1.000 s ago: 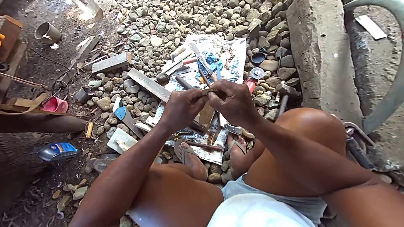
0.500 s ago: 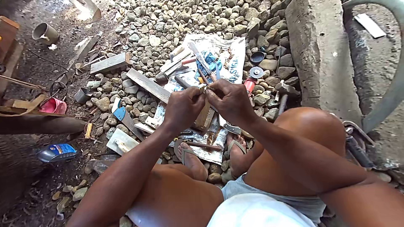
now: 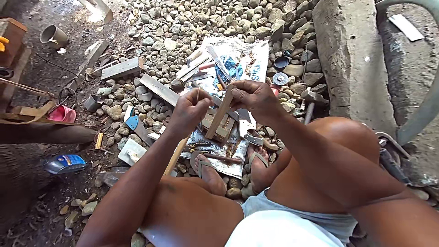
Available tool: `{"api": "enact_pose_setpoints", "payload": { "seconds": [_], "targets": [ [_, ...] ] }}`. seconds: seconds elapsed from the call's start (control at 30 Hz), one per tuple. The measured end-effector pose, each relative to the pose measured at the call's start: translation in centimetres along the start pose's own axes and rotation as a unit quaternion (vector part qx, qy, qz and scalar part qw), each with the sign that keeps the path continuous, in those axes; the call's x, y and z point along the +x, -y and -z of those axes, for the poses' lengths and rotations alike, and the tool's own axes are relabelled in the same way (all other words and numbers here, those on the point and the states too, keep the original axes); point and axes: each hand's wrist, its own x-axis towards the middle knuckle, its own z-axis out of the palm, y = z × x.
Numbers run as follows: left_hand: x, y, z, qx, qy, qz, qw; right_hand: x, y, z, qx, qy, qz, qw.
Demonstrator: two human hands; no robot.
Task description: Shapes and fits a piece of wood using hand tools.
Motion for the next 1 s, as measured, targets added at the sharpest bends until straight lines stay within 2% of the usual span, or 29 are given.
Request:
{"api": "enact_pose_setpoints", "payload": {
  "seconds": [0.27,0.47,1.0],
  "targets": [
    [0.3,0.0,-1.5,0.055,0.072,0.017,0.996,-0.3,-0.2,-0.6,0.009,0.027,-0.003,1.000],
    [0.2,0.3,-1.5,-0.029,0.090,0.024,0.995,-0.2,-0.3,0.1,0.066,0.065,-0.033,0.995],
    [0.0,0.8,-1.5,-0.104,0.099,0.028,0.989,0.2,-0.9,0.6,0.163,0.101,-0.068,0.979]
  ]
}}
